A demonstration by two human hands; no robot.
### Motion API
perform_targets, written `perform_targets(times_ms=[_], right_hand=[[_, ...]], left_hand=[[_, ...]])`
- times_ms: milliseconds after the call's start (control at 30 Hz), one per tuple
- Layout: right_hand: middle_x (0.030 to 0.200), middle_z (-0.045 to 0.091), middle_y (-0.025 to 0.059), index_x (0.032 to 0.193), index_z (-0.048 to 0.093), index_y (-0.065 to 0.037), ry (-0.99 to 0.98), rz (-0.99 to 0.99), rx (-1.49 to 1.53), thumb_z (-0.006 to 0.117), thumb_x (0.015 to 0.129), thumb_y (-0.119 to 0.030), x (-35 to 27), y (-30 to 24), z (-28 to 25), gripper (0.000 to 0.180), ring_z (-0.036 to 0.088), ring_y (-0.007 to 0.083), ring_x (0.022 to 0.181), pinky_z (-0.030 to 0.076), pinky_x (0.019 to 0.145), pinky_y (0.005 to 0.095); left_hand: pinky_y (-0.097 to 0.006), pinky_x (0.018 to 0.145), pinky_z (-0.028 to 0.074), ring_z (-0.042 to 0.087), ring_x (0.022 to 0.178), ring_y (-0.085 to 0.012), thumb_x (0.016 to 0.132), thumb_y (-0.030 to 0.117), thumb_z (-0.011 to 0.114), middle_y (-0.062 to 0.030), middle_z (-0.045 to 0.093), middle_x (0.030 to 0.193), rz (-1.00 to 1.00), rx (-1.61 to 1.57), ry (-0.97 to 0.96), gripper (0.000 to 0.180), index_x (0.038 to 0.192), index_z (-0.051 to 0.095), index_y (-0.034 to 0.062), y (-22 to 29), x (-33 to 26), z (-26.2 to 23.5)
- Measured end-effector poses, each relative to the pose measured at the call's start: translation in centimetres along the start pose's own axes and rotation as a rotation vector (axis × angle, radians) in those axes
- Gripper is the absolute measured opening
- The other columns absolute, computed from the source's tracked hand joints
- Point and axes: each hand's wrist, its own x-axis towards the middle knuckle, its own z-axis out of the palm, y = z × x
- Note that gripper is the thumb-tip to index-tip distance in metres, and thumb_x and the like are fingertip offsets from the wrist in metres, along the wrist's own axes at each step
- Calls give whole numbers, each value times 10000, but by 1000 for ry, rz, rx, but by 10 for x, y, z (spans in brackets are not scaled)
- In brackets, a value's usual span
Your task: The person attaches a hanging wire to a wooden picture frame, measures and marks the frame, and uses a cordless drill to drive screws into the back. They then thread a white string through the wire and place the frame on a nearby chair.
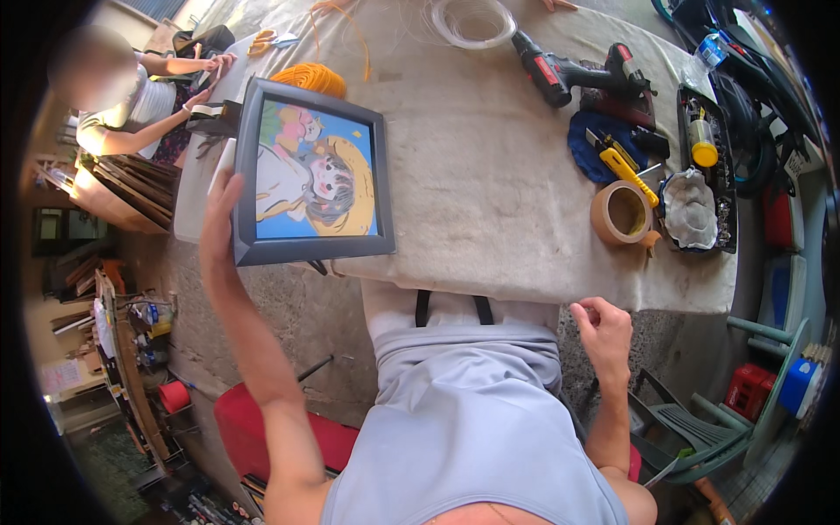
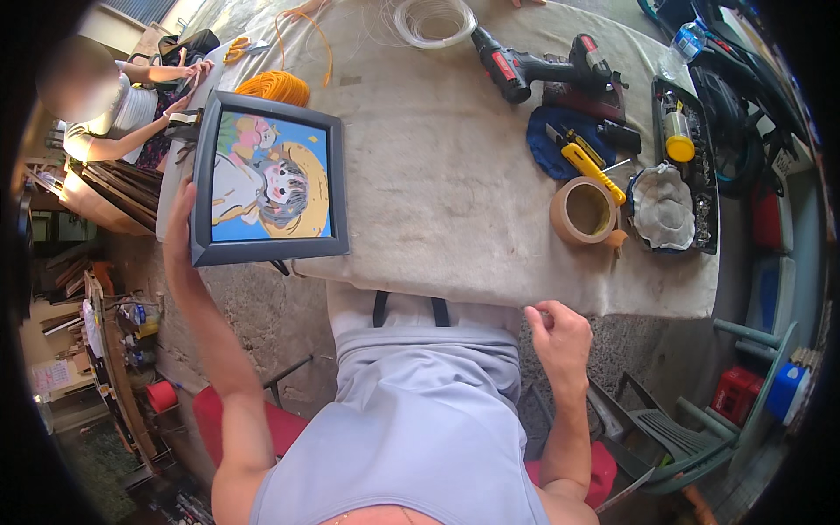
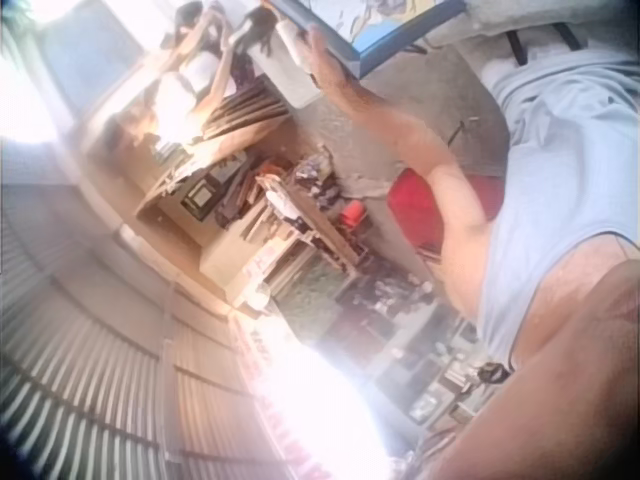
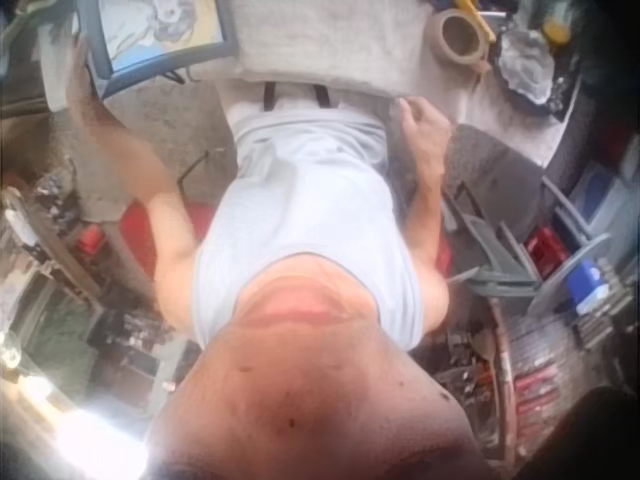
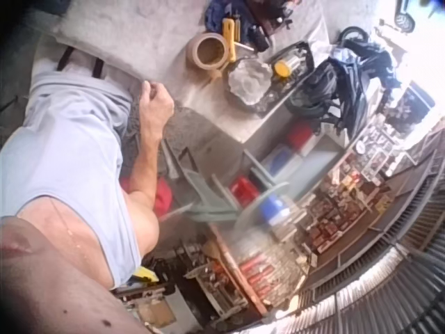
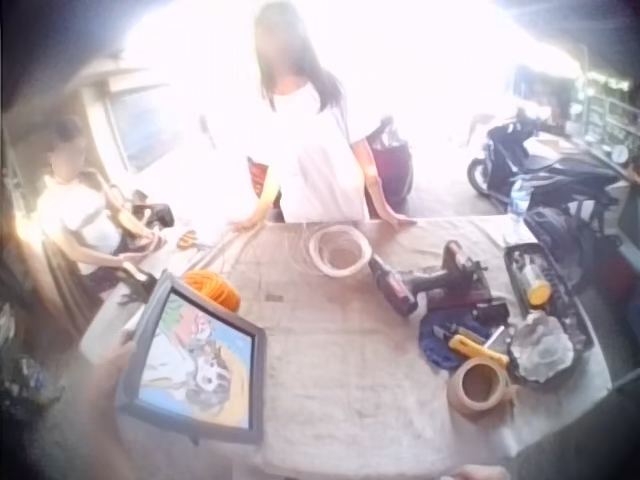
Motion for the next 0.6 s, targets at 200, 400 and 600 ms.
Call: perform_targets(times_ms=[200, 400, 600], right_hand=[[765, 672, 123, 897, 692, -11, 79, -294, 184, 744, 783, -170, 11, -31, 24, 202, 641, 218, 622, 509, 589, 324], [863, 696, 114, 982, 687, 1, -108, -421, 363, 726, 814, -176, 42, -80, 28, 247, 658, 196, 753, 519, 682, 309], [1033, 673, 46, 1225, 577, 40, -346, -389, 1091, 644, 918, -193, 114, -115, 41, 391, 622, 120, 918, 485, 784, 265]], left_hand=[[-270, 721, 554, 678, 842, -194, 841, 30, 634, -171, 632, 1076, -78, 126, -164, 584, 1360, 371, -28, 19, 22, -8], [-331, 964, 473, 582, 1136, -224, 794, 30, 638, -151, 558, 1260, 69, -133, -97, 694, 1423, 348, -24, 1, -15, 2], [-359, 1011, 441, 557, 1178, -242, 768, 164, 683, -139, 532, 1304, 177, -423, -192, 750, 1418, 358, -21, -32, -24, 43]])
